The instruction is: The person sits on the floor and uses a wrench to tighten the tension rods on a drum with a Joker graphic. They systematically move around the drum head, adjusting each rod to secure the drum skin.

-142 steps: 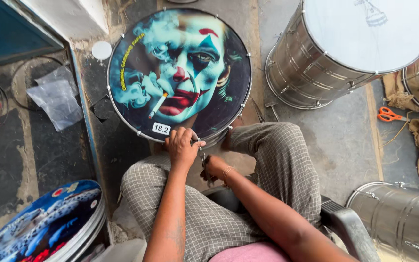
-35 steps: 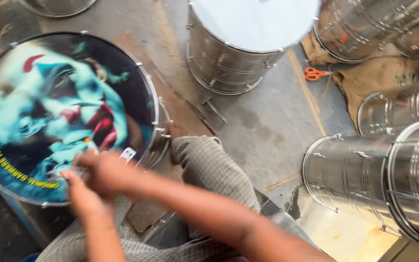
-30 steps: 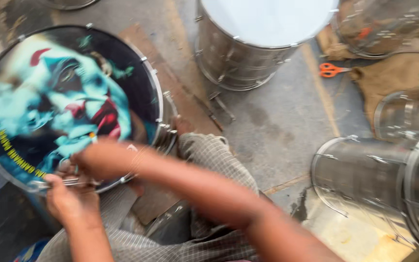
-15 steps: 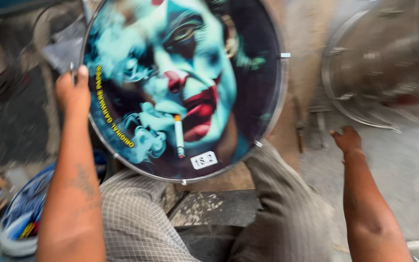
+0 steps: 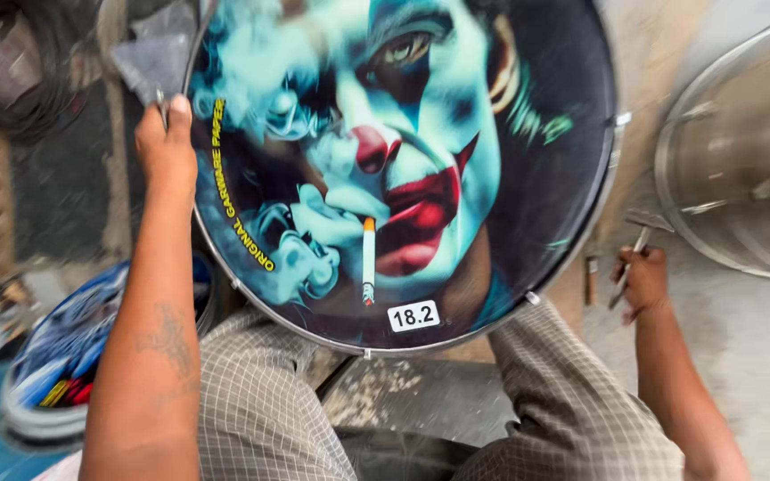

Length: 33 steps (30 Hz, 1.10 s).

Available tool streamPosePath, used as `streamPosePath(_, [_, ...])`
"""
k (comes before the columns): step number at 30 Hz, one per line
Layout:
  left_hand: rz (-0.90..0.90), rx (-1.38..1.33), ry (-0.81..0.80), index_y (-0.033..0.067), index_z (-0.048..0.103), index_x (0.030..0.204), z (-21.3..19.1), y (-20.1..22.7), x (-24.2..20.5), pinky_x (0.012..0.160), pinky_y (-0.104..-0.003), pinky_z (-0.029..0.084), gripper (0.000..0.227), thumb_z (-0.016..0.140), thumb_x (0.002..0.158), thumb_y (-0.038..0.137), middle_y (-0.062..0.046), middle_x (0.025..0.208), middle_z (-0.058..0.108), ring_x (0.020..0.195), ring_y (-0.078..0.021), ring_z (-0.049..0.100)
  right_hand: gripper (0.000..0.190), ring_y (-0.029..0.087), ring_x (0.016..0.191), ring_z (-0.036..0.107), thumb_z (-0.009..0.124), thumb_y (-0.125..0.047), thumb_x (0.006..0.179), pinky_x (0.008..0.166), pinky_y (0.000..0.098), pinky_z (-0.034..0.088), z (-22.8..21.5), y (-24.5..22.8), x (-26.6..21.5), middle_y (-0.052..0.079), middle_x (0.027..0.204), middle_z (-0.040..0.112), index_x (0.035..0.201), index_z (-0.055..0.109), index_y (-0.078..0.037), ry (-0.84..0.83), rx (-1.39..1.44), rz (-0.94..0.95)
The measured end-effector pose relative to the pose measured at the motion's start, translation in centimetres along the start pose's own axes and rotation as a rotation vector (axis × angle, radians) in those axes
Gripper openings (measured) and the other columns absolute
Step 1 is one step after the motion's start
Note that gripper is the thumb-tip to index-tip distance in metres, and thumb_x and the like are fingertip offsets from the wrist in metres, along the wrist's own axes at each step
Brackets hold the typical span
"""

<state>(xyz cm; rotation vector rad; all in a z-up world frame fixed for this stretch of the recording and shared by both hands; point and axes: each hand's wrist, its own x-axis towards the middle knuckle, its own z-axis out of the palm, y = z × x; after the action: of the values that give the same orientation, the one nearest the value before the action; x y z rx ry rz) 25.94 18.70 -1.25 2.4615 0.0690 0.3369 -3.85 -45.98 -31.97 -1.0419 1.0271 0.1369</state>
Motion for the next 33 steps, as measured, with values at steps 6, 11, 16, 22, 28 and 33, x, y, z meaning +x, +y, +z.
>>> streamPosePath(6, [-0.019, 0.095, 0.048, 0.0009, 0.064, 0.114, 3.1, -3.2, 0.2, 0.085, -0.053, 0.047, 0.042, 0.06, 0.108, 0.042, -0.026, 0.106, 0.07, 0.1, -0.0482, 0.064, 0.015, 0.006, 0.055, 0.04, 0.064, -0.012, 0.098, 0.046, 0.0219, 0.032, 2.9, -14.4, -15.8, -0.001, 0.076, 0.052, 0.1, 0.05, -0.011, -0.242, 0.062, -0.237])
streamPosePath(11, [-0.188, 0.102, 0.058, 0.003, 0.063, 0.118, 4.4, -3.5, -2.7, 0.088, -0.056, 0.047, 0.046, 0.057, 0.107, 0.047, -0.026, 0.114, 0.068, 0.104, -0.0502, 0.062, 0.027, 0.004, 0.048, 0.035, 0.073, -0.009, 0.087, 0.041, 0.0224, 0.029, 9.4, -20.3, -31.0, -0.007, 0.066, 0.042, 0.094, 0.048, -0.015, -0.192, -0.15, -0.17])
streamPosePath(16, [-0.297, 0.104, 0.074, 0.0069, 0.064, 0.121, 4.7, -2.7, -4.9, 0.091, -0.056, 0.047, 0.042, 0.056, 0.104, 0.045, -0.023, 0.118, 0.069, 0.109, -0.0476, 0.063, 0.035, 0.008, 0.062, 0.059, 0.078, -0.008, 0.082, 0.054, 0.0272, 0.053, 18.4, -10.6, -35.6, -0.003, 0.077, 0.06, 0.11, 0.055, -0.01, -0.163, 0.125, -0.161])
streamPosePath(22, [-0.414, 0.125, 0.023, 0.0049, 0.064, 0.118, 5.2, -3.3, -5.0, 0.091, -0.056, 0.048, 0.041, 0.056, 0.106, 0.044, -0.023, 0.12, 0.069, 0.111, -0.0471, 0.063, 0.036, 0.012, 0.05, 0.048, 0.083, -0.015, 0.082, 0.042, 0.0293, 0.04, 20.7, -1.6, -29.6, 0.002, 0.071, 0.056, 0.099, 0.052, -0.008, -0.003, -0.11, -0.359])
streamPosePath(28, [-0.418, 0.109, -0.079, 0.0006, 0.069, 0.112, 4.6, -5.8, -7.5, 0.092, -0.054, 0.049, 0.041, 0.059, 0.103, 0.04, -0.026, 0.115, 0.07, 0.109, -0.0472, 0.065, 0.037, 0.011, 0.053, 0.05, 0.083, -0.009, 0.08, 0.043, 0.0305, 0.041, 20.0, -2.9, -23.0, 0.002, 0.071, 0.058, 0.099, 0.05, -0.008, 0.121, -0.065, -0.539])
streamPosePath(33, [-0.367, 0.113, -0.479, 0.0018, 0.075, 0.108, 1.9, -6.6, -11.3, 0.089, -0.053, 0.051, 0.044, 0.065, 0.101, 0.044, -0.024, 0.108, 0.073, 0.104, -0.0453, 0.068, 0.037, 0.012, 0.051, 0.048, 0.083, -0.018, 0.083, 0.042, 0.0329, 0.039, 19.9, -12.5, -17.1, 0.003, 0.07, 0.061, 0.095, 0.052, -0.002, 0.183, -0.119, -0.54])
